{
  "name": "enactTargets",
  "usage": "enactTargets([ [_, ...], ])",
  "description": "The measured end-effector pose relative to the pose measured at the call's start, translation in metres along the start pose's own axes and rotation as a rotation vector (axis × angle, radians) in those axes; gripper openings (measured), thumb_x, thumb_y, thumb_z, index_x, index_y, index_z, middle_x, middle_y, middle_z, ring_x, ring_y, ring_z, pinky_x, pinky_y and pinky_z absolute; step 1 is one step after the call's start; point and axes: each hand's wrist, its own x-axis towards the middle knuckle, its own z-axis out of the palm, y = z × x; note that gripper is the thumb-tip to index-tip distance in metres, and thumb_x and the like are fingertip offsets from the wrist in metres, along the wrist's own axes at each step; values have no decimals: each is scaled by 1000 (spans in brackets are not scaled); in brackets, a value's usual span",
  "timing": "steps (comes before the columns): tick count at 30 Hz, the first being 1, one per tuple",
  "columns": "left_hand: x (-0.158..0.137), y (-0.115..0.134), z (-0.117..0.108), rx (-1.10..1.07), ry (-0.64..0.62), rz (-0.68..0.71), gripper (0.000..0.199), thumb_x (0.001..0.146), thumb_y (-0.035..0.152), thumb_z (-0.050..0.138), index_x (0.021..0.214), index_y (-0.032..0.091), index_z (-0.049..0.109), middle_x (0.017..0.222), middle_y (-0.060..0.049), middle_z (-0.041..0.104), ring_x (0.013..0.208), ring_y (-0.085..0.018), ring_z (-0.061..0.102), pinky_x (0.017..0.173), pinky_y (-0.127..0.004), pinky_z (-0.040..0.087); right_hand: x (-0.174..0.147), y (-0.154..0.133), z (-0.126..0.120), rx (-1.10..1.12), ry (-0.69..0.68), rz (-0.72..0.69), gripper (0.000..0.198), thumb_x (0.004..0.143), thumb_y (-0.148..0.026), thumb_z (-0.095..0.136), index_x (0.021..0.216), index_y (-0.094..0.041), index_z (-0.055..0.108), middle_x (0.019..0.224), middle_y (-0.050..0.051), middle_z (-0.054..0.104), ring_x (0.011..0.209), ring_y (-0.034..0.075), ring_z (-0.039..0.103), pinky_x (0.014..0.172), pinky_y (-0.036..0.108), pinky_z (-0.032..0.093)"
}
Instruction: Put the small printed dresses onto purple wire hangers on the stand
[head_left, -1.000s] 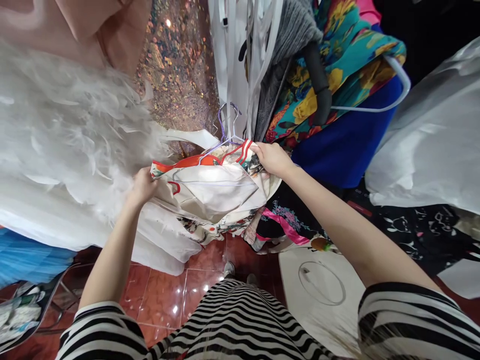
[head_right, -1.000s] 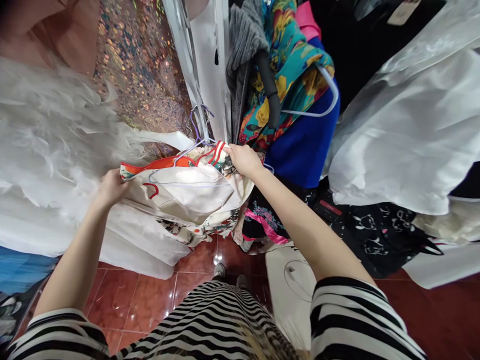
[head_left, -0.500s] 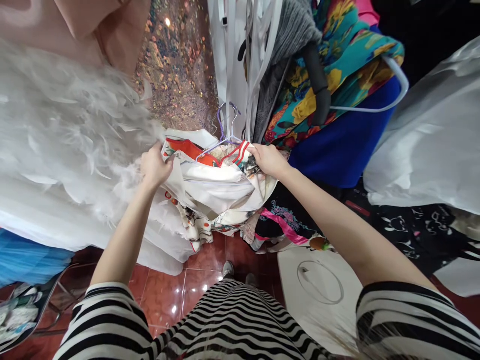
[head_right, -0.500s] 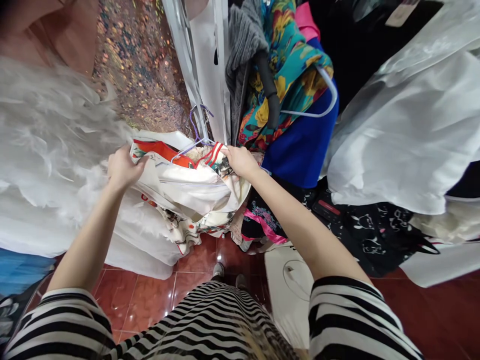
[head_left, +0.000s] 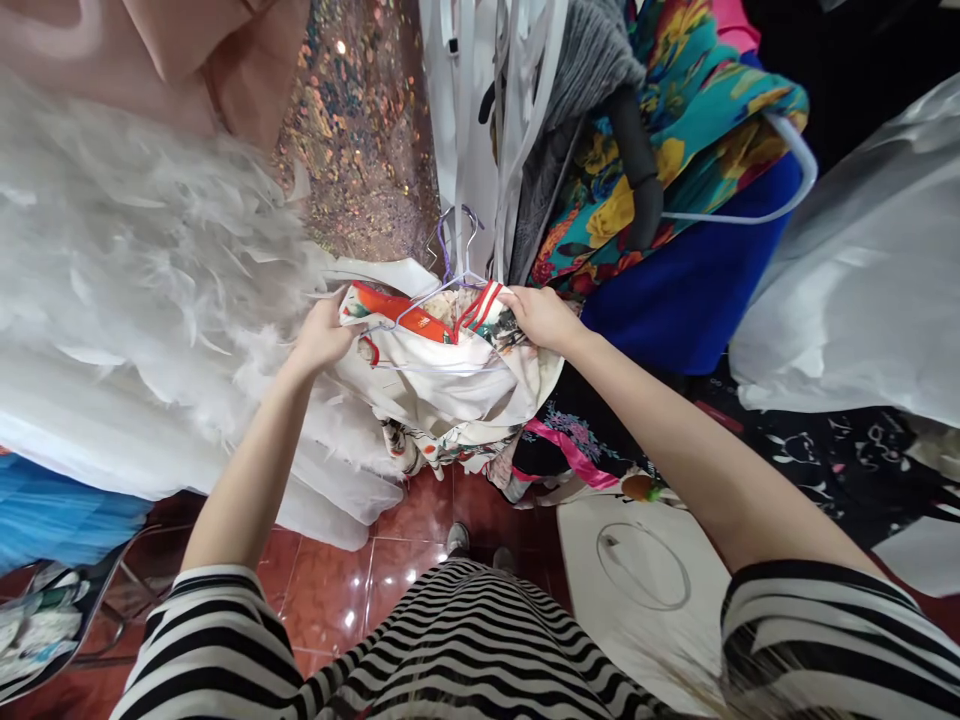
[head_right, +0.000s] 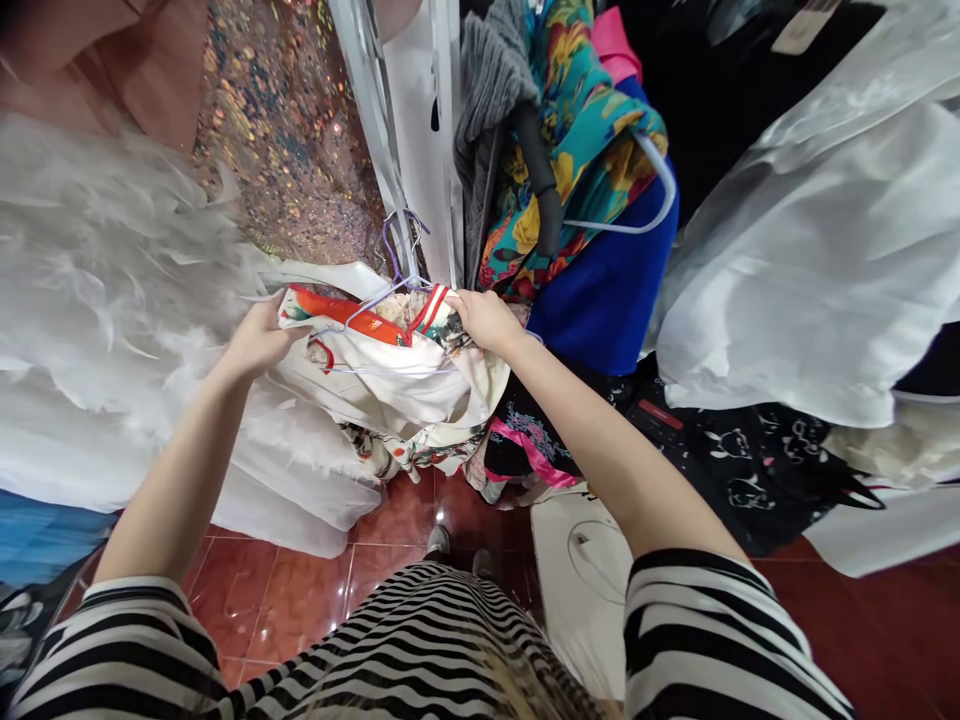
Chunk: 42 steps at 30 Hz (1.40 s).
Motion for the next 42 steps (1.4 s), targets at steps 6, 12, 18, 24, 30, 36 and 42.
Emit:
enactTargets([
  [6,-10,36,35,-100,-78,182,51,70,21,53,121,16,63,119,-8,73,110,-26,67,102,-40,53,-5,-4,-7,-5,1,56,44,109,-32,28,119,-15,67,120,16,74,110,29,68,86,31,44],
  [12,-32,21,39,45,-80,280,51,75,21,52,126,18,58,126,-8,69,115,-25,65,104,-38,52,-6,-8,-9,3,-11,92,45,110,-34,28,120,-14,67,121,17,74,112,30,69,86,31,45],
  [18,-26,25,39,-113,12,301,37,84,25,51,119,19,63,113,-5,74,106,-24,67,99,-39,54,-6,-9,-8,20,-12,78,44,109,-31,28,124,-16,67,123,16,74,114,31,69,86,31,45],
  [24,-16,41,67,-102,31,331,41,86,21,45,122,21,64,118,-4,74,109,-24,68,101,-40,54,-6,-9,-10,14,-36,86,44,109,-31,28,129,-16,65,125,17,73,115,31,69,87,32,46],
  [30,-26,36,83,124,-152,320,52,83,20,52,134,19,58,138,-9,66,126,-26,63,108,-40,50,-6,-10,-8,19,-16,81,45,109,-31,28,127,-14,65,123,18,73,114,32,69,85,32,46],
  [36,-39,24,62,263,-33,317,39,98,30,38,127,22,62,128,-10,69,116,-24,66,103,-38,52,-2,-10,-3,27,-27,62,46,109,-32,27,126,-13,66,123,17,73,113,31,69,86,31,46],
  [42,-9,-3,55,404,78,188,33,93,34,50,120,19,61,116,-15,68,113,-32,64,101,-45,51,0,-10,-2,49,-36,42,44,108,-27,28,124,-16,67,125,16,73,112,31,70,86,32,46],
])
